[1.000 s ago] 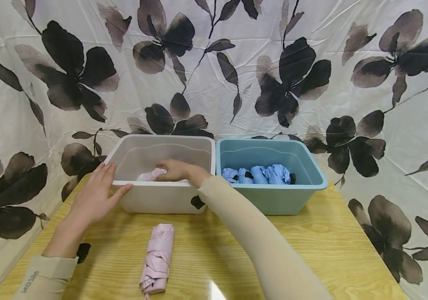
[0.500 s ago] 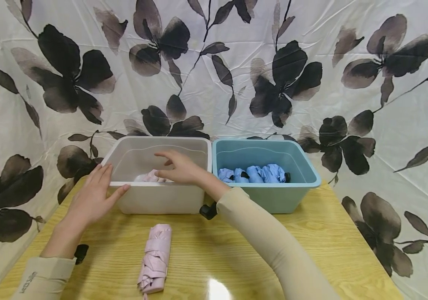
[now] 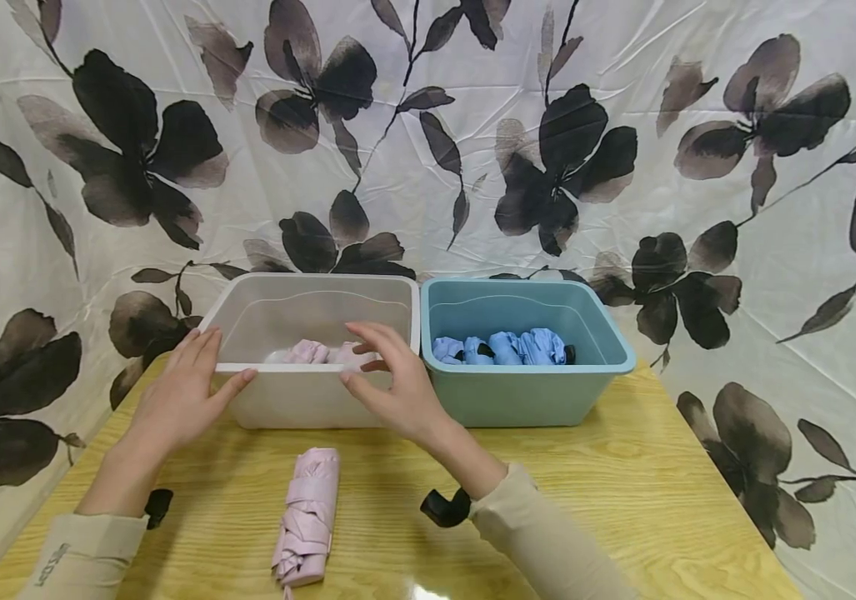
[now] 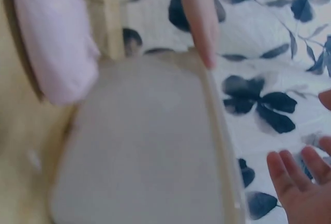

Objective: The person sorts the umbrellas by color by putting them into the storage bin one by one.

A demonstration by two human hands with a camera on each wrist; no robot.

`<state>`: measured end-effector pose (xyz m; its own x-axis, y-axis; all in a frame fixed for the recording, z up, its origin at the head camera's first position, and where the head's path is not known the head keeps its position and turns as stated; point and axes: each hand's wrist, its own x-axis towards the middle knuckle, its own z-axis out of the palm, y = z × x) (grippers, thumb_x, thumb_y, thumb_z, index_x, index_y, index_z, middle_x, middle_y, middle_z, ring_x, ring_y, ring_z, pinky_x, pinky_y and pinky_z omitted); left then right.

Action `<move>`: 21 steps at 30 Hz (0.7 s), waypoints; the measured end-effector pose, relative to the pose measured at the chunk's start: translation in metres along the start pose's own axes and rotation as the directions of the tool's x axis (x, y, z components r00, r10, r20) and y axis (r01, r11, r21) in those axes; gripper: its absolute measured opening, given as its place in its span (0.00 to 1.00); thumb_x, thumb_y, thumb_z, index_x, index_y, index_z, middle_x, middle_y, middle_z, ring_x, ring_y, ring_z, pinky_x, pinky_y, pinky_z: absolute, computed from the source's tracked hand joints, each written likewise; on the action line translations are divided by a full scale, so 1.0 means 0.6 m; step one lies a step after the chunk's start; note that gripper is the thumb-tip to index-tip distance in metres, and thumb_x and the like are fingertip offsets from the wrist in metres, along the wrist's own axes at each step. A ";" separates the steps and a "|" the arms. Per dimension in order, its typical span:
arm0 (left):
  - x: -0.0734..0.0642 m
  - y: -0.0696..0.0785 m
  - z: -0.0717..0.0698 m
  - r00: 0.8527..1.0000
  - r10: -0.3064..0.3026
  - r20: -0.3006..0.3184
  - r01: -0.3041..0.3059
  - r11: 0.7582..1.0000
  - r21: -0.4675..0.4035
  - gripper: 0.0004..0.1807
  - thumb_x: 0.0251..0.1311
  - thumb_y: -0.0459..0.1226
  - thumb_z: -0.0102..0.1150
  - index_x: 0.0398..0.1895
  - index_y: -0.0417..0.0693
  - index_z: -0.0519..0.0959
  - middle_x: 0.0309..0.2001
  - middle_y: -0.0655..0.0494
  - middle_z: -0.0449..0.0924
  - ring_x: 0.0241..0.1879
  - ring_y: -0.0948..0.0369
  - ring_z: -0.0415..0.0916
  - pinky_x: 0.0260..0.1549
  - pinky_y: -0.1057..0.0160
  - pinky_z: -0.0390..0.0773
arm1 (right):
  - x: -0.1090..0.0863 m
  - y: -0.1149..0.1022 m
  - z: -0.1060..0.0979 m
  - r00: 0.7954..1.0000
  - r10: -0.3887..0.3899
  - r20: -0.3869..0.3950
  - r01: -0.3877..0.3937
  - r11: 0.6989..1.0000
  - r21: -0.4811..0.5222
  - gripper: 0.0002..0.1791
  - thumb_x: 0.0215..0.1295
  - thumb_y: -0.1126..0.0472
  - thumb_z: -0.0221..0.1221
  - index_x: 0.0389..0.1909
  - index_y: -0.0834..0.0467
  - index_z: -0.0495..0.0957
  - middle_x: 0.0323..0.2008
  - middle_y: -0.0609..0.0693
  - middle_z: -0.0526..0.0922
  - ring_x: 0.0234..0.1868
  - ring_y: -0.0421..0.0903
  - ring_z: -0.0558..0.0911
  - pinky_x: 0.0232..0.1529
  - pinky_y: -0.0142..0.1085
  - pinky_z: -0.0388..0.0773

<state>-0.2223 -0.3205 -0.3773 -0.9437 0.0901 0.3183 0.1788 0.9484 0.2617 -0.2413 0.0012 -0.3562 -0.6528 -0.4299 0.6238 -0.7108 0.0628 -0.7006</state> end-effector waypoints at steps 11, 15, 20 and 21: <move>0.000 -0.003 0.001 1.000 0.010 -0.014 -0.010 1.000 -0.002 0.51 0.75 0.61 0.50 0.79 0.26 0.51 0.77 0.25 0.53 0.80 0.35 0.43 0.70 0.27 0.54 | -0.111 0.000 0.072 0.982 0.187 -0.009 -0.187 0.982 0.007 0.45 0.65 0.62 0.70 0.79 0.56 0.59 0.74 0.54 0.61 0.60 0.51 0.75 0.53 0.38 0.85; 0.001 -0.004 0.004 1.000 0.014 -0.011 -0.014 1.000 0.003 0.51 0.76 0.61 0.49 0.79 0.26 0.51 0.77 0.25 0.53 0.80 0.35 0.43 0.70 0.27 0.54 | -0.135 0.010 0.098 0.961 0.274 0.045 -0.270 0.960 -0.079 0.48 0.64 0.55 0.72 0.80 0.55 0.57 0.75 0.52 0.58 0.61 0.47 0.74 0.52 0.34 0.84; 0.001 -0.004 0.004 1.000 0.006 -0.005 -0.006 1.000 0.007 0.51 0.76 0.61 0.48 0.80 0.26 0.50 0.78 0.26 0.52 0.80 0.36 0.42 0.67 0.25 0.56 | -0.155 0.018 0.130 0.918 0.380 0.115 -0.335 0.896 -0.290 0.55 0.61 0.39 0.72 0.82 0.51 0.54 0.76 0.52 0.59 0.66 0.50 0.74 0.58 0.41 0.82; 0.001 -0.003 0.004 1.000 0.006 -0.006 -0.006 1.000 0.006 0.51 0.76 0.61 0.48 0.80 0.26 0.50 0.78 0.26 0.52 0.80 0.36 0.42 0.67 0.25 0.56 | -0.157 0.019 0.135 0.906 0.404 0.124 -0.348 0.880 -0.323 0.56 0.59 0.37 0.72 0.82 0.50 0.53 0.76 0.51 0.58 0.67 0.51 0.74 0.58 0.42 0.81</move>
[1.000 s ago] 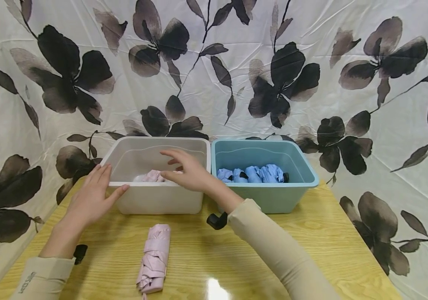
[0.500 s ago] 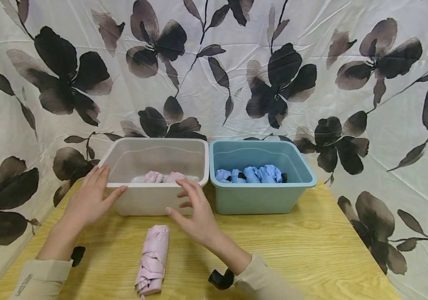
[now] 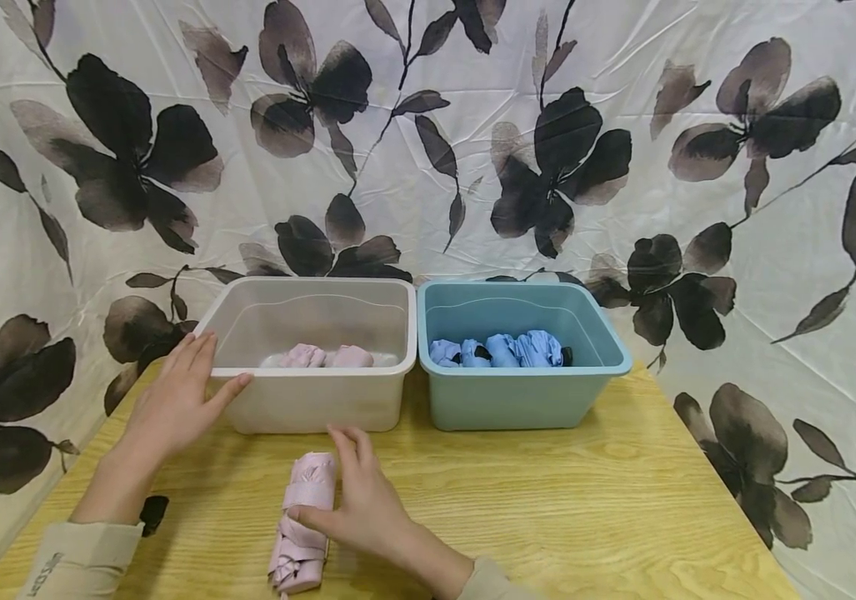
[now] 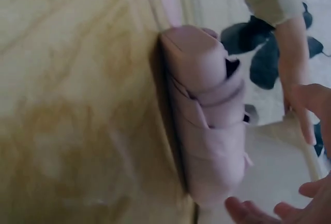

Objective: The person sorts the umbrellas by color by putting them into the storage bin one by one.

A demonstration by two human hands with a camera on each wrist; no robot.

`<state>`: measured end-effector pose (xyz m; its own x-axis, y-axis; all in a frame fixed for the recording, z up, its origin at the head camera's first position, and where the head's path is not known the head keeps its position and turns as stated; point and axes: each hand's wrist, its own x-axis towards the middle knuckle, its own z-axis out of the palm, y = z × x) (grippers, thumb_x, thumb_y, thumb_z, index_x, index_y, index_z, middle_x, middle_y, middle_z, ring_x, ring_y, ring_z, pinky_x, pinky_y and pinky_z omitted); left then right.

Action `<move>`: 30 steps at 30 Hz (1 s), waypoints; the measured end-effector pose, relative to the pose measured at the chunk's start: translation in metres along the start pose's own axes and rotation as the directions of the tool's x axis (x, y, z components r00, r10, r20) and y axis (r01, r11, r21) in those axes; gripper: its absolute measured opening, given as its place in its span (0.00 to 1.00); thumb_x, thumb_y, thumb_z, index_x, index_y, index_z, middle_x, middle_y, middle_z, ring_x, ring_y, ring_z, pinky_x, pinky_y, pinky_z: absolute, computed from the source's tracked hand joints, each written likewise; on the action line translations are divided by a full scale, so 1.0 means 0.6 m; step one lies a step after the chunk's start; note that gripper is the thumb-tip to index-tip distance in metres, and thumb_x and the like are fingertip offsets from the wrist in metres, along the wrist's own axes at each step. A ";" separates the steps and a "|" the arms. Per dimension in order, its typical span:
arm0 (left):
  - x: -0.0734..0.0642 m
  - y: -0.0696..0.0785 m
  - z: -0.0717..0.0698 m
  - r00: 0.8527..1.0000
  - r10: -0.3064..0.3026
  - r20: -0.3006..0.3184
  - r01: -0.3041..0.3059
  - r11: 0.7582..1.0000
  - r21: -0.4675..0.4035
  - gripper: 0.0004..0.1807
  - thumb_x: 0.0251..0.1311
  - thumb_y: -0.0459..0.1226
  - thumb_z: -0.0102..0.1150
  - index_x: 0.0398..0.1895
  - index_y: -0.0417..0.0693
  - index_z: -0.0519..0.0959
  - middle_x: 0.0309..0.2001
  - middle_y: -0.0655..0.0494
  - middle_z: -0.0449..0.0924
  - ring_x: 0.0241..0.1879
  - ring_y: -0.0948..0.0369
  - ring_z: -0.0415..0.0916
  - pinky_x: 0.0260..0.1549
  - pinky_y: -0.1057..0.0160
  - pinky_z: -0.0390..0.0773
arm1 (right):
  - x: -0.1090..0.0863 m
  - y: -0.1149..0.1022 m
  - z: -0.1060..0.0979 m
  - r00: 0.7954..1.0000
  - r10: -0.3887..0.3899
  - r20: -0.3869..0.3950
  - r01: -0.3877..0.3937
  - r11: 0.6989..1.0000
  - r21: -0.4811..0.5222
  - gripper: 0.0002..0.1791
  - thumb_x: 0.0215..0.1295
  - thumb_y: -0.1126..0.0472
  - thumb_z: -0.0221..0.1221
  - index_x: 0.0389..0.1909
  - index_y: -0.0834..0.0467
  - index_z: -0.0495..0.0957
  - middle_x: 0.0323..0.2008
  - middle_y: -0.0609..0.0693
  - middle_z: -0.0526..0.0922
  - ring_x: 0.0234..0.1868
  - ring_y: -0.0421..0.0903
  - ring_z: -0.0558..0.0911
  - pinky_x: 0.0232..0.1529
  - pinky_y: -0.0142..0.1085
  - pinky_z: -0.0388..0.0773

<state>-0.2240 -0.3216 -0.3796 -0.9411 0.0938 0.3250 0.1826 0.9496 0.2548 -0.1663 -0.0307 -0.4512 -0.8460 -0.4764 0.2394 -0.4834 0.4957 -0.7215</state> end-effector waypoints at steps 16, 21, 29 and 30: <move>-0.006 -0.002 0.003 1.000 0.005 -0.017 -0.006 1.000 -0.013 0.51 0.76 0.61 0.49 0.80 0.26 0.51 0.78 0.26 0.53 0.80 0.36 0.42 0.69 0.26 0.55 | 0.008 -0.007 0.055 0.973 0.185 0.142 -0.140 0.951 -0.276 0.64 0.45 0.25 0.74 0.80 0.49 0.59 0.75 0.50 0.60 0.63 0.47 0.76 0.44 0.37 0.83; -0.007 -0.001 0.002 1.000 0.003 -0.019 -0.003 1.000 -0.014 0.51 0.76 0.61 0.49 0.80 0.27 0.51 0.78 0.26 0.53 0.81 0.36 0.42 0.68 0.25 0.55 | 0.015 -0.009 0.064 0.962 0.223 0.159 -0.168 0.939 -0.301 0.64 0.43 0.24 0.74 0.79 0.47 0.59 0.76 0.48 0.60 0.59 0.47 0.79 0.38 0.37 0.83; -0.005 -0.001 0.000 1.000 0.005 -0.022 -0.006 1.000 -0.013 0.51 0.76 0.61 0.49 0.80 0.27 0.51 0.78 0.27 0.52 0.81 0.37 0.41 0.68 0.25 0.55 | 0.024 -0.003 0.064 0.958 0.227 0.175 -0.195 0.964 -0.181 0.64 0.41 0.35 0.80 0.79 0.47 0.60 0.75 0.47 0.59 0.42 0.43 0.83 0.36 0.33 0.81; -0.004 -0.001 0.000 1.000 0.006 -0.023 -0.007 1.000 -0.014 0.50 0.76 0.61 0.49 0.80 0.27 0.51 0.78 0.27 0.52 0.81 0.37 0.41 0.68 0.25 0.55 | 0.024 -0.001 0.064 0.960 0.220 0.172 -0.194 0.968 -0.157 0.63 0.40 0.37 0.81 0.78 0.47 0.60 0.75 0.47 0.60 0.42 0.42 0.83 0.37 0.33 0.81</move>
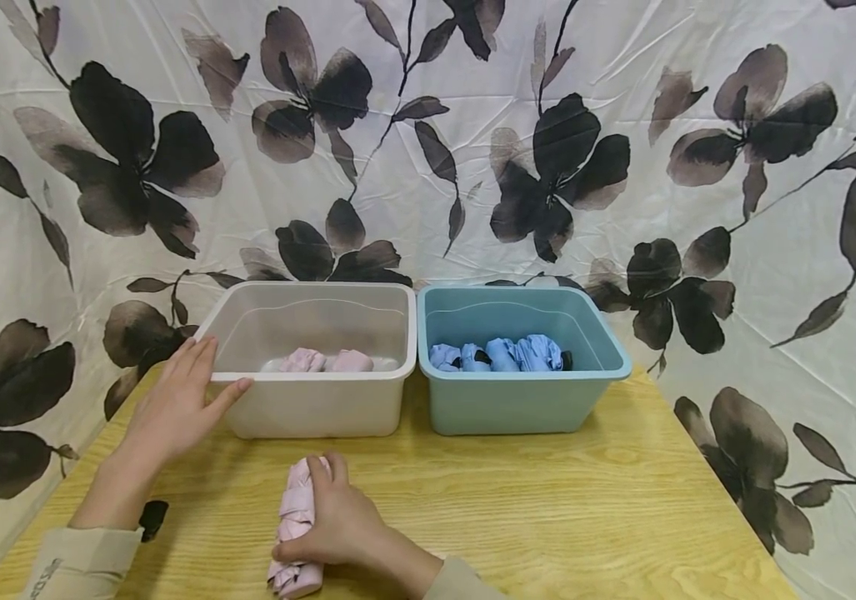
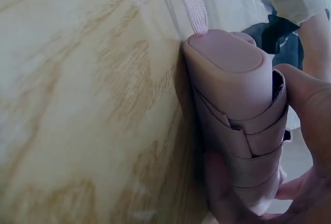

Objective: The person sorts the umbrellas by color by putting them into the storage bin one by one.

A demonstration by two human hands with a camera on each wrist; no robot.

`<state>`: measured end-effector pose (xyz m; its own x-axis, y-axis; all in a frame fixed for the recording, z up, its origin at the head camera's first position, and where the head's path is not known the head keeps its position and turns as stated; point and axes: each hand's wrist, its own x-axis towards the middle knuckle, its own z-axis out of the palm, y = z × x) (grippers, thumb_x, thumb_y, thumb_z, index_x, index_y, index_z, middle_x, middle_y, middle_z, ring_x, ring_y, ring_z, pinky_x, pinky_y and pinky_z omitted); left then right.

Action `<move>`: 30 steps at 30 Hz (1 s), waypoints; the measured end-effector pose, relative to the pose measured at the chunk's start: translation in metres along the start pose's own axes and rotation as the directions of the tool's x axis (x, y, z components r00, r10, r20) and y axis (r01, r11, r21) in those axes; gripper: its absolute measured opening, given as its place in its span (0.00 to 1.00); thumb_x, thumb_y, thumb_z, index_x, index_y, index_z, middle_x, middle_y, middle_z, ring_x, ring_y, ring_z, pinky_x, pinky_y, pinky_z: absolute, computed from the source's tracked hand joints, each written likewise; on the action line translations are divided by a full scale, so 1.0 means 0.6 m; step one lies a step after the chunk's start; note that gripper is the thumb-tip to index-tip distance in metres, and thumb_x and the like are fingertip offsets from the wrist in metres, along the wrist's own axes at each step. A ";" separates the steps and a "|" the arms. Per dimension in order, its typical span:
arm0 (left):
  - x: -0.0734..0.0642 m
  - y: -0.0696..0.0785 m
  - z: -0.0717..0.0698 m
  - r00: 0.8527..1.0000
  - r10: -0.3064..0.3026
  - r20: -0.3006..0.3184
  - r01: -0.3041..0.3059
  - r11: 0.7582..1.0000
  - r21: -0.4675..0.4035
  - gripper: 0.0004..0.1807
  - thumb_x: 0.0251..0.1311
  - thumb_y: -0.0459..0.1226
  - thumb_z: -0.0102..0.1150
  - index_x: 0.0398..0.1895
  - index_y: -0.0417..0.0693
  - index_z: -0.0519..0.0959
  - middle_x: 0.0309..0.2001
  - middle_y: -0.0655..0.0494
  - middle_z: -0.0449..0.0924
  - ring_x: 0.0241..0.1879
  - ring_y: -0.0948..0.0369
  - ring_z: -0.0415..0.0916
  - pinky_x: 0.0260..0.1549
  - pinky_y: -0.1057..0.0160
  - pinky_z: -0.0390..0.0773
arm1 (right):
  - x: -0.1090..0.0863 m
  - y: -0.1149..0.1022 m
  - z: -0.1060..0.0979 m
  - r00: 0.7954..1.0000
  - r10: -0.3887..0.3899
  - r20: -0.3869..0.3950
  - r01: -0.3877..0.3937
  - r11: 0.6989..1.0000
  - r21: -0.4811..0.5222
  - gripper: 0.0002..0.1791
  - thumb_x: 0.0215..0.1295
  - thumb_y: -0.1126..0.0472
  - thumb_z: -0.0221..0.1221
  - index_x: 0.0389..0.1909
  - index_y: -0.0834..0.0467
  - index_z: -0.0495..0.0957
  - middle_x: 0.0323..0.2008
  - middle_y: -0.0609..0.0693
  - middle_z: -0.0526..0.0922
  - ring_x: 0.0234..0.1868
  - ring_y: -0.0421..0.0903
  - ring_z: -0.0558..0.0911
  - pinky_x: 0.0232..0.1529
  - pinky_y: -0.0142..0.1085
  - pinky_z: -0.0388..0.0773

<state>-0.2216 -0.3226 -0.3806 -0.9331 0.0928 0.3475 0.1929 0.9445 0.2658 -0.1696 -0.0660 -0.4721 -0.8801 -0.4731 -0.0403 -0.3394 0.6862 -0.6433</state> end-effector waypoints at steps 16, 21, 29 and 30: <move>0.001 0.000 0.000 1.000 -0.004 0.007 0.004 1.000 0.008 0.51 0.76 0.61 0.49 0.80 0.26 0.51 0.77 0.26 0.53 0.81 0.36 0.42 0.66 0.24 0.56 | -0.014 0.016 -0.002 0.998 -0.034 -0.052 0.047 0.962 0.268 0.62 0.36 0.56 0.79 0.78 0.49 0.61 0.75 0.46 0.59 0.57 0.43 0.76 0.53 0.31 0.78; 0.000 -0.001 0.001 1.000 0.001 0.002 -0.001 1.000 0.004 0.50 0.76 0.60 0.49 0.79 0.26 0.51 0.77 0.26 0.53 0.81 0.37 0.42 0.67 0.25 0.56 | -0.022 0.020 -0.001 0.994 -0.080 -0.072 0.099 0.942 0.319 0.62 0.37 0.58 0.78 0.79 0.44 0.60 0.76 0.45 0.57 0.61 0.43 0.74 0.56 0.32 0.76; 0.000 0.000 0.001 1.000 0.008 0.003 -0.007 1.000 -0.004 0.50 0.76 0.60 0.50 0.79 0.25 0.51 0.77 0.25 0.53 0.81 0.36 0.41 0.71 0.27 0.53 | -0.033 0.017 -0.018 0.960 -0.226 -0.166 0.274 0.879 0.391 0.64 0.39 0.63 0.80 0.80 0.41 0.56 0.79 0.41 0.51 0.72 0.43 0.66 0.67 0.35 0.71; 0.000 0.000 0.001 1.000 0.006 0.003 -0.006 1.000 -0.001 0.50 0.76 0.60 0.49 0.79 0.25 0.51 0.77 0.26 0.53 0.81 0.36 0.42 0.71 0.27 0.53 | -0.034 0.016 -0.021 0.952 -0.246 -0.183 0.300 0.866 0.401 0.65 0.40 0.64 0.80 0.80 0.41 0.56 0.79 0.40 0.50 0.73 0.43 0.65 0.67 0.35 0.71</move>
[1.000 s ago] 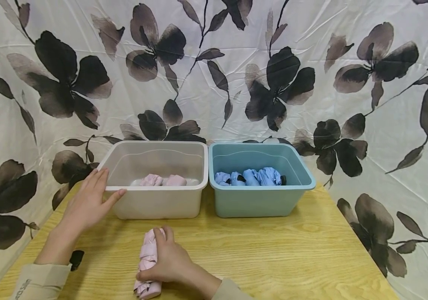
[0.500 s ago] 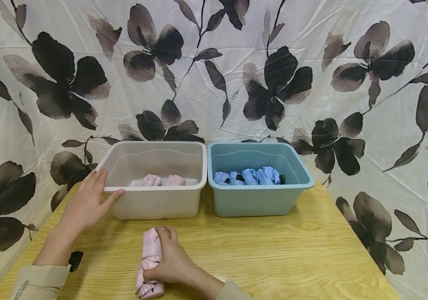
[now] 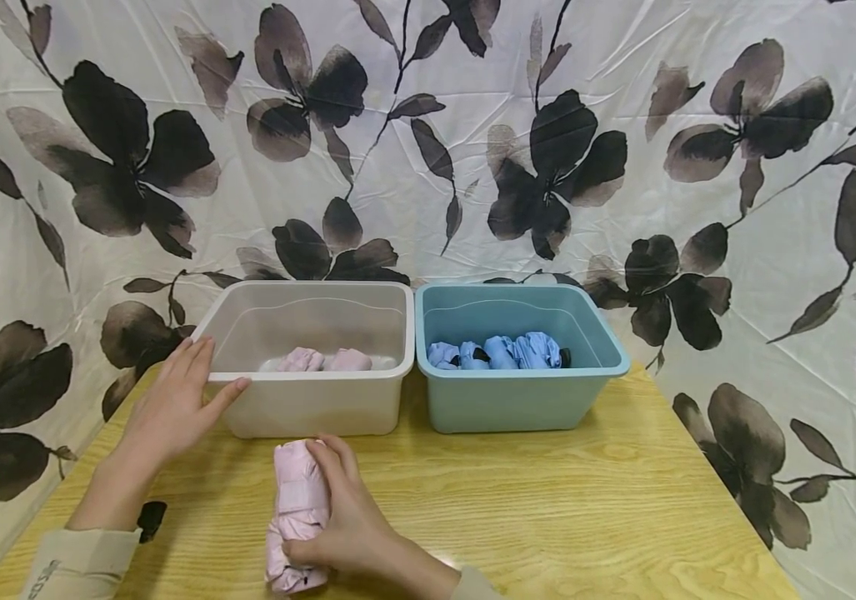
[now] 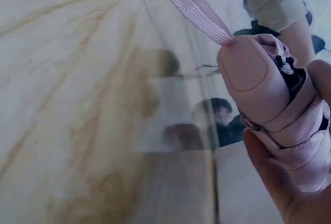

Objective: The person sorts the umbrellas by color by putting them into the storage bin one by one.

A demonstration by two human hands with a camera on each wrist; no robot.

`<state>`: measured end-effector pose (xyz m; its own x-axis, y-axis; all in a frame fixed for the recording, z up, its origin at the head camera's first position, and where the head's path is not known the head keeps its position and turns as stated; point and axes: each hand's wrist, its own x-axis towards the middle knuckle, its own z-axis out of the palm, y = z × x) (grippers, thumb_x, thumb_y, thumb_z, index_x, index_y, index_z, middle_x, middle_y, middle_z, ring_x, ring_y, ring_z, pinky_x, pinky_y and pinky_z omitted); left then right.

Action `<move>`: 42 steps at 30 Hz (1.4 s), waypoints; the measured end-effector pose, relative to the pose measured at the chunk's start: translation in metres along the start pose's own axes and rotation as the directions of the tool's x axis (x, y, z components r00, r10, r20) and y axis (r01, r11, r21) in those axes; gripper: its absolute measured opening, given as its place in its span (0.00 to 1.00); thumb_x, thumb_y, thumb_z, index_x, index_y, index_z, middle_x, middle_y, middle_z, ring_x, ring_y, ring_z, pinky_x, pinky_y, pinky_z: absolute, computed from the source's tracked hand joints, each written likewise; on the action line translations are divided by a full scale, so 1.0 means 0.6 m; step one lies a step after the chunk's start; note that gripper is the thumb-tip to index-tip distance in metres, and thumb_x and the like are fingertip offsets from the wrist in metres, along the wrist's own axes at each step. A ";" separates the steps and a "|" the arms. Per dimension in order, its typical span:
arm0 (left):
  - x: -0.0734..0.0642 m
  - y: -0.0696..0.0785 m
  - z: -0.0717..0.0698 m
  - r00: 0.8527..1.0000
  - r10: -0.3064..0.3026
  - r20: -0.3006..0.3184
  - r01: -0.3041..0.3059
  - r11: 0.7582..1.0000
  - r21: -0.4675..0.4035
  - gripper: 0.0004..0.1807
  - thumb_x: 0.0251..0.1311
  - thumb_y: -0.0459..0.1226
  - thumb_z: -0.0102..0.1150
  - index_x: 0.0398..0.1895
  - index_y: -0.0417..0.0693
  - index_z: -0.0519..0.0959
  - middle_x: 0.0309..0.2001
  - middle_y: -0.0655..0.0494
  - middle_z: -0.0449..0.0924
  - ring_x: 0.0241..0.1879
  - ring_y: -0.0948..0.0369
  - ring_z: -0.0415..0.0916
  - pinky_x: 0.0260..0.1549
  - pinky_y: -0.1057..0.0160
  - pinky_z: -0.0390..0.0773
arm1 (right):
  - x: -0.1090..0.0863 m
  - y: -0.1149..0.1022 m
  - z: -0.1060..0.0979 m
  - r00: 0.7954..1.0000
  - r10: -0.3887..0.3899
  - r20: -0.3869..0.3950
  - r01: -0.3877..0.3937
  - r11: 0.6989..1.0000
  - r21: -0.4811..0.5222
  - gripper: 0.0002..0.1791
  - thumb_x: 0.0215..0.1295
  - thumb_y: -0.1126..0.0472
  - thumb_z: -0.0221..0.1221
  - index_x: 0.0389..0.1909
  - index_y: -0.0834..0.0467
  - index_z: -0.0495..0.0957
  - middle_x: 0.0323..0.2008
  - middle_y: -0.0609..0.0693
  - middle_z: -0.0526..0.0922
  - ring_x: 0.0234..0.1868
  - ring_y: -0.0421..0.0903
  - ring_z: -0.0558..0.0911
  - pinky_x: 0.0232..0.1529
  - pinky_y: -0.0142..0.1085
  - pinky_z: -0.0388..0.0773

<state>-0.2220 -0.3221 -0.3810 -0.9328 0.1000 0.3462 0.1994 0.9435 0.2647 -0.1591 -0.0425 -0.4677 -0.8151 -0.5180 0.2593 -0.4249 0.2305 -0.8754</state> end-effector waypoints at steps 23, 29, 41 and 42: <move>0.002 0.003 -0.005 1.000 -0.006 -0.007 0.006 1.000 0.012 0.50 0.75 0.61 0.50 0.79 0.27 0.52 0.77 0.26 0.55 0.80 0.36 0.44 0.68 0.26 0.57 | 0.054 -0.074 -0.089 0.898 -0.361 -0.251 0.393 0.915 0.090 0.65 0.43 0.70 0.79 0.81 0.49 0.53 0.82 0.49 0.46 0.55 0.46 0.75 0.32 0.33 0.88; 0.001 0.002 -0.002 1.000 -0.009 -0.005 0.009 1.000 0.015 0.50 0.75 0.61 0.50 0.79 0.27 0.53 0.77 0.27 0.55 0.80 0.37 0.44 0.67 0.25 0.58 | 0.084 -0.081 -0.115 0.889 -0.337 -0.310 0.377 0.923 0.077 0.65 0.44 0.69 0.81 0.82 0.47 0.53 0.82 0.47 0.47 0.51 0.49 0.76 0.33 0.36 0.89; 0.002 -0.001 -0.001 1.000 -0.010 -0.011 0.011 1.000 0.019 0.50 0.75 0.61 0.50 0.79 0.27 0.54 0.77 0.27 0.55 0.80 0.37 0.44 0.66 0.24 0.58 | 0.172 -0.084 -0.170 0.898 -0.259 -0.356 0.309 0.947 0.091 0.63 0.48 0.66 0.80 0.82 0.47 0.53 0.81 0.44 0.48 0.56 0.49 0.73 0.42 0.37 0.87; 0.002 -0.001 -0.001 1.000 -0.011 -0.009 0.011 1.000 0.019 0.50 0.75 0.61 0.50 0.79 0.27 0.54 0.77 0.27 0.55 0.80 0.37 0.44 0.66 0.24 0.58 | 0.181 -0.083 -0.174 0.897 -0.252 -0.362 0.299 0.951 0.080 0.63 0.48 0.65 0.80 0.82 0.48 0.53 0.80 0.45 0.48 0.56 0.48 0.72 0.44 0.36 0.86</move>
<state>-0.2231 -0.3224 -0.3803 -0.9322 0.0872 0.3513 0.1835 0.9504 0.2510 -0.2674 -0.0240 -0.3534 -0.7671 -0.2246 0.6010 -0.6165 -0.0015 -0.7874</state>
